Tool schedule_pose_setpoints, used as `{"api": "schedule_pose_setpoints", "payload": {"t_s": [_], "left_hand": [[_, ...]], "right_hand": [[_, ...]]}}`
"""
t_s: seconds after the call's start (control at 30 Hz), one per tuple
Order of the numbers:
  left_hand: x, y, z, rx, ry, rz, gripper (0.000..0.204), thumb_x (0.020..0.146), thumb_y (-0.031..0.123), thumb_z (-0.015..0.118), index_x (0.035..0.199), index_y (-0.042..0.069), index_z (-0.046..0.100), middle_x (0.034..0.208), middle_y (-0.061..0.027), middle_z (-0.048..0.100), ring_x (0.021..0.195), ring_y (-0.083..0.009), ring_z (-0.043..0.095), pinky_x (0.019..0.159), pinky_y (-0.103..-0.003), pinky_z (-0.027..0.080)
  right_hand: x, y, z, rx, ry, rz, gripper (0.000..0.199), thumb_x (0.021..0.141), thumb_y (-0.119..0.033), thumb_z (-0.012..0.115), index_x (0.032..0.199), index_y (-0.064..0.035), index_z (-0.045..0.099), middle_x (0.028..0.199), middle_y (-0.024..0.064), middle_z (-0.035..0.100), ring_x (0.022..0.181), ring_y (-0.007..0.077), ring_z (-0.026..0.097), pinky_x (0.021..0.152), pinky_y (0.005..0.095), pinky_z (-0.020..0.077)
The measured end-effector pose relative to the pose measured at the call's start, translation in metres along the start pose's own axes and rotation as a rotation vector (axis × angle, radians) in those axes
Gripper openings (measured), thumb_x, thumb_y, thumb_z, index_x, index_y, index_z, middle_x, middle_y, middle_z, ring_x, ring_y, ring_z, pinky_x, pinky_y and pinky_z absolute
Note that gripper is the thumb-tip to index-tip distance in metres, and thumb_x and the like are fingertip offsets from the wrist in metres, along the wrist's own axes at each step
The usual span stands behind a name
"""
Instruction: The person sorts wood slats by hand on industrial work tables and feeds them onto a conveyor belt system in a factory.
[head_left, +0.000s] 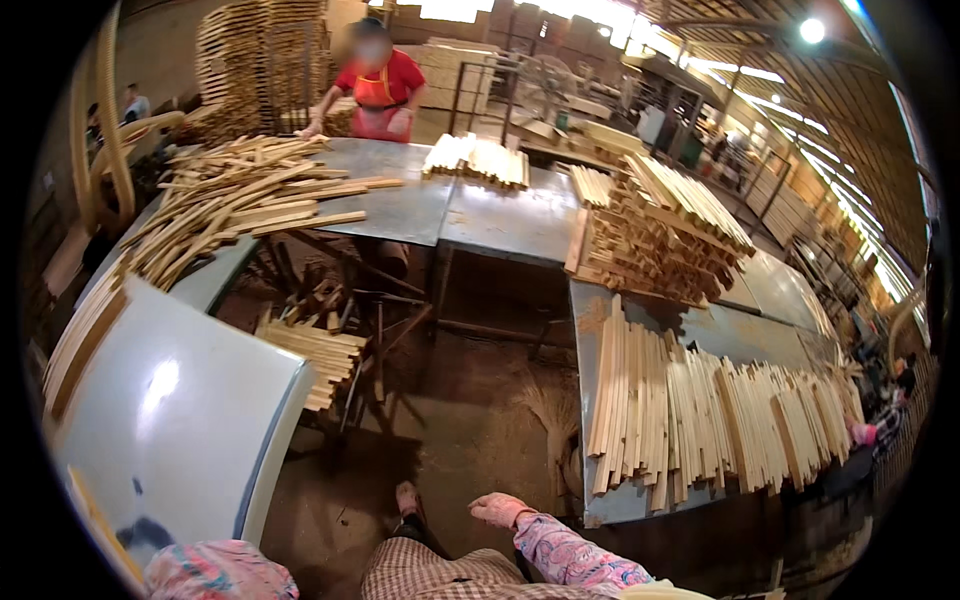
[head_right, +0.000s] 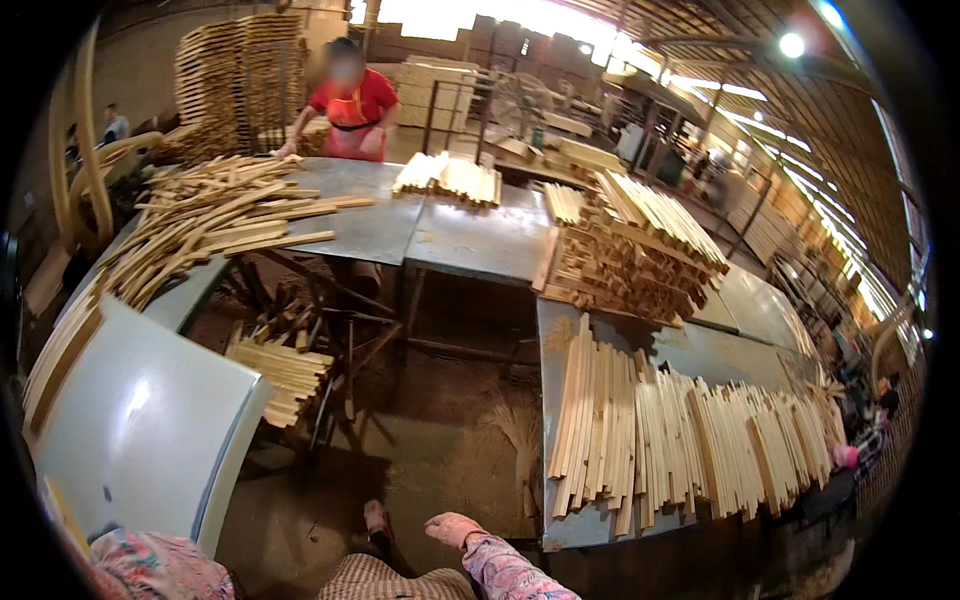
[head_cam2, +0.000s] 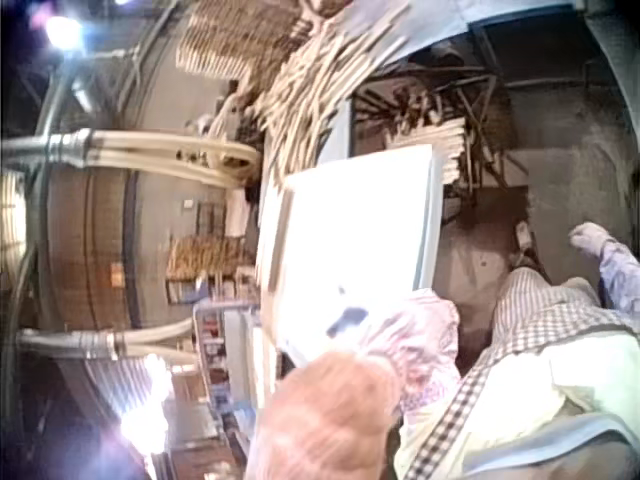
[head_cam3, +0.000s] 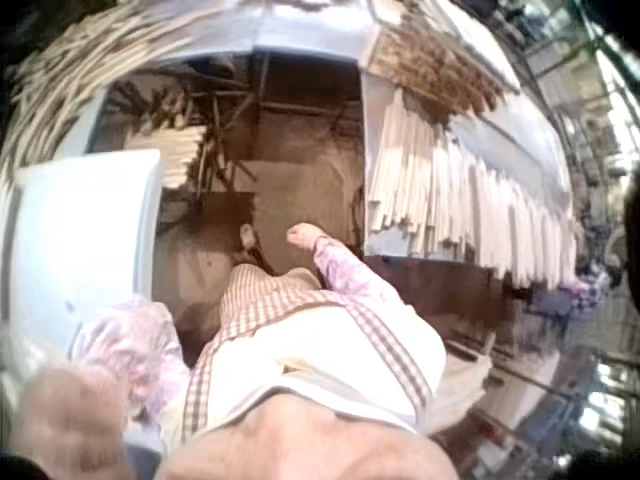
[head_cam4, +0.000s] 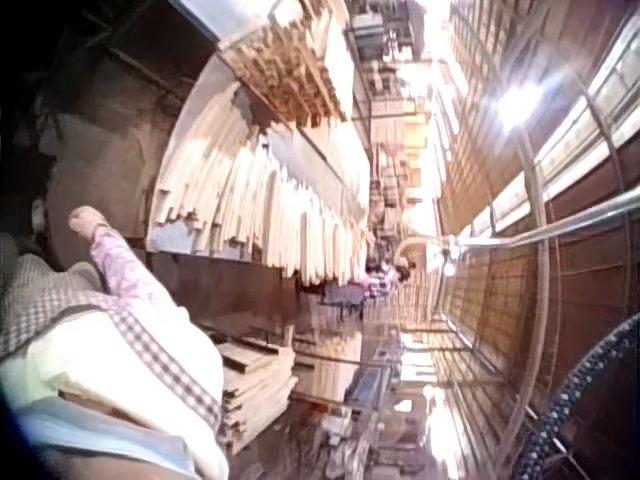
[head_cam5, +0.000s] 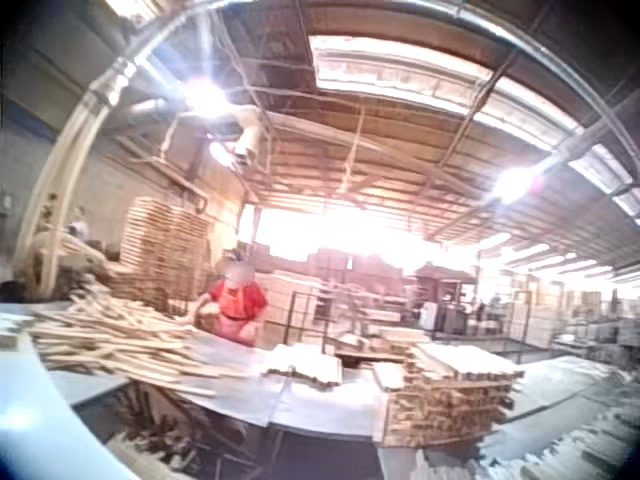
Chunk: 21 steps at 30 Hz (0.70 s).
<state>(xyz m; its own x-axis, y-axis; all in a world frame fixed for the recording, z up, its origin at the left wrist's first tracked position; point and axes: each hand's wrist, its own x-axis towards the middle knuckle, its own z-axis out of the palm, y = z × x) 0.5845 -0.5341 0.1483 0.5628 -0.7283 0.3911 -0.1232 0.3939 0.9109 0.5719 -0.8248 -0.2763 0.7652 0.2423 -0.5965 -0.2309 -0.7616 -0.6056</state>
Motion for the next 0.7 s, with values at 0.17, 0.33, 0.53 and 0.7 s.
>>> {"api": "schedule_pose_setpoints", "payload": {"t_s": [0.17,0.33,0.53,0.7], "left_hand": [[0.1,-0.048,-0.068,-0.181,-0.15,0.011,0.034,0.089,0.008,0.072,0.122,0.003,0.069,0.081,-0.0143,0.067,0.072,-0.022,0.065,0.069,-0.034,0.052],[0.203,-0.07,-0.138,-0.295,-0.28,0.123,0.034,0.089,0.006,0.07,0.122,0.001,0.069,0.085,-0.0177,0.067,0.076,-0.0244,0.065,0.073,-0.036,0.053],[0.322,-0.087,-0.214,-0.402,-0.396,0.298,0.033,0.089,0.004,0.067,0.121,0.0,0.069,0.09,-0.0217,0.068,0.081,-0.0271,0.066,0.077,-0.037,0.054],[0.411,-0.15,-0.284,-0.446,-0.201,0.124,0.033,0.088,0.002,0.065,0.121,-0.002,0.068,0.094,-0.025,0.069,0.085,-0.0295,0.067,0.08,-0.039,0.055]], "right_hand": [[0.061,0.099,-0.029,-0.239,-0.035,-0.087,0.044,0.092,-0.04,0.054,0.119,-0.0109,0.073,0.101,0.0111,0.074,0.083,0.0227,0.07,0.077,0.0391,0.0556],[0.062,0.06,-0.149,-0.017,-0.139,0.287,0.049,0.091,-0.039,0.056,0.127,-0.0085,0.07,0.104,0.0095,0.074,0.093,0.0246,0.068,0.088,0.0387,0.0513],[0.121,0.094,-0.225,0.292,0.201,0.445,0.044,0.096,-0.037,0.056,0.128,-0.0115,0.071,0.118,0.0072,0.074,0.111,0.0235,0.066,0.099,0.0354,0.0496],[0.189,0.085,-0.315,0.3,0.381,-0.022,0.048,0.097,-0.044,0.058,0.13,-0.011,0.069,0.123,0.0091,0.072,0.117,0.0215,0.064,0.101,0.0347,0.0477]]}}
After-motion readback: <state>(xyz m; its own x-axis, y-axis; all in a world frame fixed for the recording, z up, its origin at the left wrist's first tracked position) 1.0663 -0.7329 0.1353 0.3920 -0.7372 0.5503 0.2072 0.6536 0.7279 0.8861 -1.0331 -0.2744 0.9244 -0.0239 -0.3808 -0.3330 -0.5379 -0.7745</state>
